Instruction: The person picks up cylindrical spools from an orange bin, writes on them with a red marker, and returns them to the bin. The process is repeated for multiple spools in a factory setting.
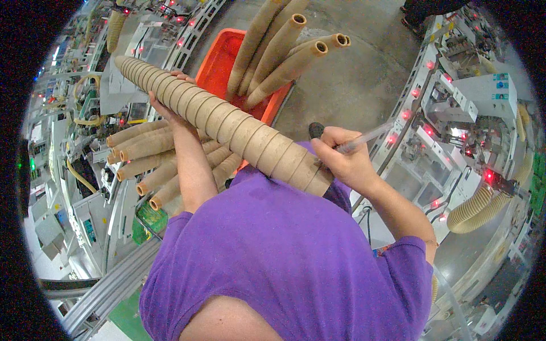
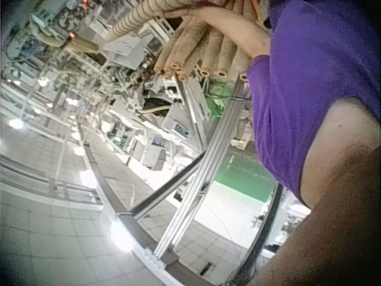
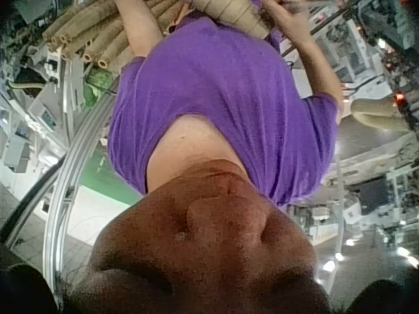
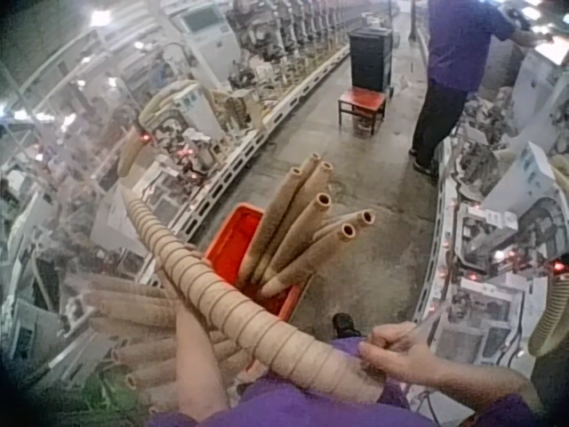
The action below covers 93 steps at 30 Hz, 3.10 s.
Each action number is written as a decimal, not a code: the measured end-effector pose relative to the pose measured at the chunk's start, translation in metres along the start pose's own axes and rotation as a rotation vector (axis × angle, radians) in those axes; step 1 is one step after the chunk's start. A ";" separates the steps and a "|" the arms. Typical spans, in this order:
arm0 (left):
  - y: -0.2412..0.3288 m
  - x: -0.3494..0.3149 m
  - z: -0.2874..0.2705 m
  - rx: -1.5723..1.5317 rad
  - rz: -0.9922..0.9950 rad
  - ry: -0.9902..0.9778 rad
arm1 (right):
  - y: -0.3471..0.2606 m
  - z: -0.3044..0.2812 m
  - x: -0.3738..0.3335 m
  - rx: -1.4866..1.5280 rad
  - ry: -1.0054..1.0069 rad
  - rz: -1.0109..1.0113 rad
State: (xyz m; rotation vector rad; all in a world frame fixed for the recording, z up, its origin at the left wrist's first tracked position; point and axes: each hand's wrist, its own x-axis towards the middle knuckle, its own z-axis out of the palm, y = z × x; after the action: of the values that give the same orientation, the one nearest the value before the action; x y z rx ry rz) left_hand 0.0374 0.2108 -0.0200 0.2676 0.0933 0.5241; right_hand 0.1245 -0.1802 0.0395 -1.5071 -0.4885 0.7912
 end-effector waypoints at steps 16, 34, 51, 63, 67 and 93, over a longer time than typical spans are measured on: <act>0.003 0.001 -0.002 0.018 0.017 0.037 | -0.004 -0.011 -0.005 -0.008 -0.024 -0.121; 0.002 0.006 -0.007 0.028 -0.028 0.022 | -0.005 -0.016 -0.014 -0.052 -0.080 -0.102; 0.004 0.010 -0.007 -0.012 -0.043 0.002 | -0.001 -0.015 -0.005 -0.031 -0.012 -0.045; 0.004 0.012 -0.011 0.091 -0.002 -0.029 | 0.000 -0.014 -0.005 -0.026 0.005 -0.028; 0.006 0.009 -0.015 0.029 -0.034 -0.018 | -0.003 -0.016 -0.006 -0.021 -0.038 -0.041; 0.023 0.011 -0.017 0.176 0.051 -0.030 | 0.000 -0.019 -0.001 -0.273 0.289 -0.239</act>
State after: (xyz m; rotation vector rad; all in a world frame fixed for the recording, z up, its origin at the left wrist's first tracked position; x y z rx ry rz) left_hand 0.0333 0.2390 -0.0302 0.4504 0.1036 0.5633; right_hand 0.1380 -0.1937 0.0386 -1.7424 -0.5612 0.3215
